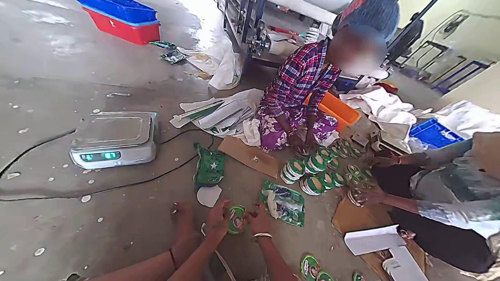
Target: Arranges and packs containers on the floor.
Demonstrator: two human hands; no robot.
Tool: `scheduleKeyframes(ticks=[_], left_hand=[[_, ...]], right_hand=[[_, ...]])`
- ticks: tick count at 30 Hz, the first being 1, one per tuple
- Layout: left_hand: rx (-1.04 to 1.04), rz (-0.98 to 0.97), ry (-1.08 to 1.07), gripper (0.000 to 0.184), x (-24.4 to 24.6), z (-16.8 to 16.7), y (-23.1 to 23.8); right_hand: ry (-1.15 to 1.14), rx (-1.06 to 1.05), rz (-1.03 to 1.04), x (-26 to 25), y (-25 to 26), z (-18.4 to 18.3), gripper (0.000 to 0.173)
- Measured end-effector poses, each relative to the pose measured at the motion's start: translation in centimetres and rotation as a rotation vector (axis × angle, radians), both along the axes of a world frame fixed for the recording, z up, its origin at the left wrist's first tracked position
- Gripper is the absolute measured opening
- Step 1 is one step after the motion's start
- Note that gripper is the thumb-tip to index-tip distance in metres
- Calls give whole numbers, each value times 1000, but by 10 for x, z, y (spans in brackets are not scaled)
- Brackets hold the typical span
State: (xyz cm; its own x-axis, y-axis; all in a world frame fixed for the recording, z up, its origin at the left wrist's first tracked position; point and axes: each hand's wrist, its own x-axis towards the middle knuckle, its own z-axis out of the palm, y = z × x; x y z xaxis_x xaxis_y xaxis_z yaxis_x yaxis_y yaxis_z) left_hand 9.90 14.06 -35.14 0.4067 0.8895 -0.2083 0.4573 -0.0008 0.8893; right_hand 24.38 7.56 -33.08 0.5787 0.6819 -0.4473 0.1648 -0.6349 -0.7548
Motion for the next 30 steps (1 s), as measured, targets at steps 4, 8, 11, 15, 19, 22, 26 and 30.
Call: scheduleKeyframes(ticks=[4, 8, 11, 15, 19, 22, 26, 30], left_hand=[[57, -56, 97, 44, 2, -5, -2], [417, -243, 218, 41, 7, -8, -11], [498, -526, 350, 51, 19, -3, -27], [301, -731, 657, 78, 32, -14, -35], [398, -672, 634, 86, 29, -27, -42], [251, -782, 616, 100, 29, -7, -26], [199, -667, 524, 95, 23, 10, -14], [184, -641, 645, 102, 31, -1, -5]], right_hand=[[-24, -31, 16, 3, 1, -5, 63], [-38, -55, 33, 4, 3, -7, 63], [-72, -107, 63, 5, 4, -9, 61], [-26, -123, 21, 13, 6, -16, 65], [176, 35, -217, 22, -5, -23, 62], [190, 132, -383, 31, -9, -17, 57], [237, 167, -424, 27, -22, -26, 55], [473, 123, -506, 11, -31, -33, 52]])
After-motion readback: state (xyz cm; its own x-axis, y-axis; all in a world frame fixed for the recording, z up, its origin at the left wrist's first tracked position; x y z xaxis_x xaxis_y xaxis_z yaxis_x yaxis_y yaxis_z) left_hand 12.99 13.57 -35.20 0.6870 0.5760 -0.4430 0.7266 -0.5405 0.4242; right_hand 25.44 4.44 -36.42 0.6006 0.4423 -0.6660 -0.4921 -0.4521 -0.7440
